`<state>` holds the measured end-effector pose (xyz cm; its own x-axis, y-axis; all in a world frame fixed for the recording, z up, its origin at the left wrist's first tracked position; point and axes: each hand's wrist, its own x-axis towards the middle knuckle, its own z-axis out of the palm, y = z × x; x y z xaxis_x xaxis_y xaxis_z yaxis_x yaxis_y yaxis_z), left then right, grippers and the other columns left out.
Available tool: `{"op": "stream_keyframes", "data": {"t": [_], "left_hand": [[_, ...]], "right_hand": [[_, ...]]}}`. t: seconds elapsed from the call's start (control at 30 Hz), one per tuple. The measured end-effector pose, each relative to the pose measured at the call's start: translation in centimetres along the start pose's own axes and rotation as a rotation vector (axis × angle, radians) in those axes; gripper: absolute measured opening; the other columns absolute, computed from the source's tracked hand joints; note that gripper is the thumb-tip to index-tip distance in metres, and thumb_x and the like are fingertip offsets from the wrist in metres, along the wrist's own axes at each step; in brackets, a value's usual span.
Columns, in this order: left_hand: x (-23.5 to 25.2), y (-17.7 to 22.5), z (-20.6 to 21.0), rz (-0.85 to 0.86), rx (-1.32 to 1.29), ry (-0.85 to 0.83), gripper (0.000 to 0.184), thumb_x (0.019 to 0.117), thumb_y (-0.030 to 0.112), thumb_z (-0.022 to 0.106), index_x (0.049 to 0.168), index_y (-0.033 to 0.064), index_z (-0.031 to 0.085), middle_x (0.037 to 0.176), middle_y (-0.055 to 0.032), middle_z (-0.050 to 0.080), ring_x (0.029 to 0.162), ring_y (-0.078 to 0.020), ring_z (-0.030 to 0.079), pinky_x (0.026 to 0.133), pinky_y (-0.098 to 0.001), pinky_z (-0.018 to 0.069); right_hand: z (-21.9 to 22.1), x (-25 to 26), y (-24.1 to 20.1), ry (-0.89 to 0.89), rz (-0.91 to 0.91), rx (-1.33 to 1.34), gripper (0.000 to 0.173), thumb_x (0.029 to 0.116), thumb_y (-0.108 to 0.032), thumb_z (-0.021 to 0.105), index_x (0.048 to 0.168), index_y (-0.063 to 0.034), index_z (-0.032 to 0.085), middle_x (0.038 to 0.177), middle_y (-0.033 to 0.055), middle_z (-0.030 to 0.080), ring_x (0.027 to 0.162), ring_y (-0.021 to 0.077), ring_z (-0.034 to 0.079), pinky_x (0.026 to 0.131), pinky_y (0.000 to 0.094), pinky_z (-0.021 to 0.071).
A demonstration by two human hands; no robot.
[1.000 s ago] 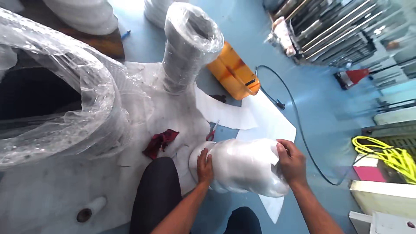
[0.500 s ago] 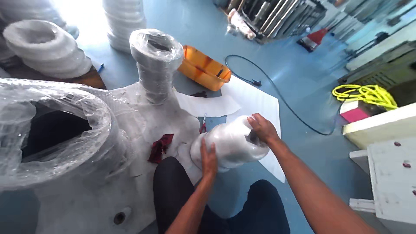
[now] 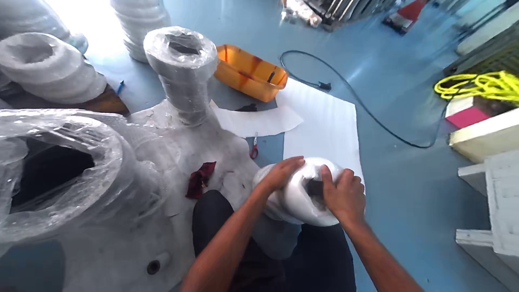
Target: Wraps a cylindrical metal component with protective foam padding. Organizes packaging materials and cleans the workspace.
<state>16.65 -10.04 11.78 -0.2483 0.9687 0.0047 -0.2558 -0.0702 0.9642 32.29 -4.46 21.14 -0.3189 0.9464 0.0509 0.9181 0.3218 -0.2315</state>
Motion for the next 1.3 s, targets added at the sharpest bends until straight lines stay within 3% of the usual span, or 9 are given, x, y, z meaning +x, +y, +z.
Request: {"op": "stream_keyframes", "data": {"t": [0.07, 0.13, 0.2, 0.3, 0.4, 0.5, 0.8, 0.93, 1.3], "left_hand": [[2.3, 2.6, 1.2, -0.123, 0.111, -0.053, 0.046, 0.1114, 0.029, 0.039, 0.142, -0.0007, 0.056, 0.14, -0.0214, 0.059, 0.131, -0.0293, 0.056, 0.112, -0.0496, 0.0418], [4.0, 5.7, 4.5, -0.226, 0.364, -0.042, 0.047, 0.1101, 0.032, 0.044, 0.145, 0.0028, 0.054, 0.14, -0.0225, 0.059, 0.132, -0.0354, 0.056, 0.11, -0.0582, 0.0417], [5.3, 7.4, 8.1, -0.314, 0.626, 0.001, 0.062, 0.105, 0.048, 0.05, 0.152, 0.0075, 0.047, 0.148, -0.0219, 0.051, 0.135, -0.0414, 0.05, 0.106, -0.0666, 0.0411], [8.0, 7.4, 9.7, -0.325, 0.826, 0.088, 0.066, 0.1032, 0.058, 0.046, 0.149, 0.0111, 0.052, 0.143, -0.0188, 0.056, 0.125, -0.0397, 0.058, 0.098, -0.0624, 0.0491], [8.9, 7.0, 9.4, -0.298, 0.873, 0.148, 0.058, 0.1059, 0.053, 0.045, 0.146, 0.0124, 0.056, 0.138, -0.0169, 0.06, 0.12, -0.0374, 0.063, 0.095, -0.0622, 0.0504], [9.7, 6.7, 9.7, -0.303, 0.988, 0.2, 0.052, 0.1052, 0.049, 0.046, 0.143, 0.0157, 0.059, 0.136, -0.0122, 0.064, 0.117, -0.033, 0.065, 0.096, -0.0595, 0.0515], [9.1, 5.3, 10.3, -0.192, 1.115, 0.237, 0.057, 0.0997, 0.042, 0.044, 0.131, -0.0001, 0.066, 0.131, -0.0193, 0.067, 0.115, -0.0334, 0.069, 0.091, -0.0519, 0.0571], [8.9, 5.2, 10.2, -0.176, 1.132, 0.228, 0.06, 0.1006, 0.044, 0.041, 0.13, -0.0027, 0.066, 0.131, -0.0212, 0.066, 0.119, -0.0322, 0.067, 0.098, -0.0474, 0.0553], [8.9, 5.4, 10.0, -0.21, 1.162, 0.171, 0.067, 0.1006, 0.05, 0.037, 0.13, -0.0034, 0.065, 0.132, -0.022, 0.066, 0.118, -0.0323, 0.067, 0.097, -0.0473, 0.055]], "right_hand": [[-0.4, 1.0, 1.4, -0.036, 0.081, 0.003, 0.084, 0.1011, -0.066, 0.044, 0.13, 0.0126, 0.05, 0.125, 0.0403, 0.054, 0.118, 0.0586, 0.054, 0.09, 0.0702, 0.0445], [-0.4, 2.6, 3.4, -0.043, 0.126, 0.017, 0.083, 0.1022, -0.065, 0.041, 0.129, 0.0124, 0.051, 0.124, 0.0405, 0.055, 0.117, 0.0582, 0.055, 0.088, 0.0703, 0.0452], [-0.3, 4.6, 4.8, -0.072, 0.169, 0.036, 0.075, 0.105, -0.059, 0.042, 0.13, 0.0109, 0.05, 0.125, 0.039, 0.055, 0.118, 0.0569, 0.055, 0.089, 0.0706, 0.0446], [-0.2, 7.6, 4.8, -0.09, 0.207, 0.091, 0.072, 0.1046, -0.058, 0.044, 0.135, 0.0073, 0.05, 0.126, 0.0359, 0.056, 0.117, 0.0546, 0.057, 0.087, 0.0687, 0.047], [0.1, 8.5, 4.2, -0.087, 0.179, 0.141, 0.074, 0.1017, -0.059, 0.049, 0.14, 0.0035, 0.049, 0.126, 0.0337, 0.057, 0.11, 0.0526, 0.061, 0.081, 0.0665, 0.051], [0.2, 9.1, 4.4, -0.038, 0.153, 0.209, 0.079, 0.0975, -0.058, 0.054, 0.143, 0.0058, 0.051, 0.123, 0.0328, 0.061, 0.11, 0.0507, 0.062, 0.086, 0.0643, 0.0512], [1.4, 8.5, 4.8, 0.075, 0.211, 0.141, 0.085, 0.0849, -0.069, 0.05, 0.125, 0.0033, 0.07, 0.119, 0.0259, 0.07, 0.109, 0.0414, 0.068, 0.092, 0.0538, 0.0542], [1.5, 8.2, 4.6, 0.05, 0.233, 0.096, 0.086, 0.0851, -0.071, 0.046, 0.122, 0.0028, 0.071, 0.118, 0.0255, 0.071, 0.109, 0.0403, 0.069, 0.094, 0.0531, 0.0536], [1.3, 8.1, 4.6, 0.018, 0.24, 0.117, 0.084, 0.0865, -0.071, 0.047, 0.121, 0.0015, 0.072, 0.118, 0.0231, 0.072, 0.11, 0.0396, 0.069, 0.094, 0.0541, 0.0534]]}}
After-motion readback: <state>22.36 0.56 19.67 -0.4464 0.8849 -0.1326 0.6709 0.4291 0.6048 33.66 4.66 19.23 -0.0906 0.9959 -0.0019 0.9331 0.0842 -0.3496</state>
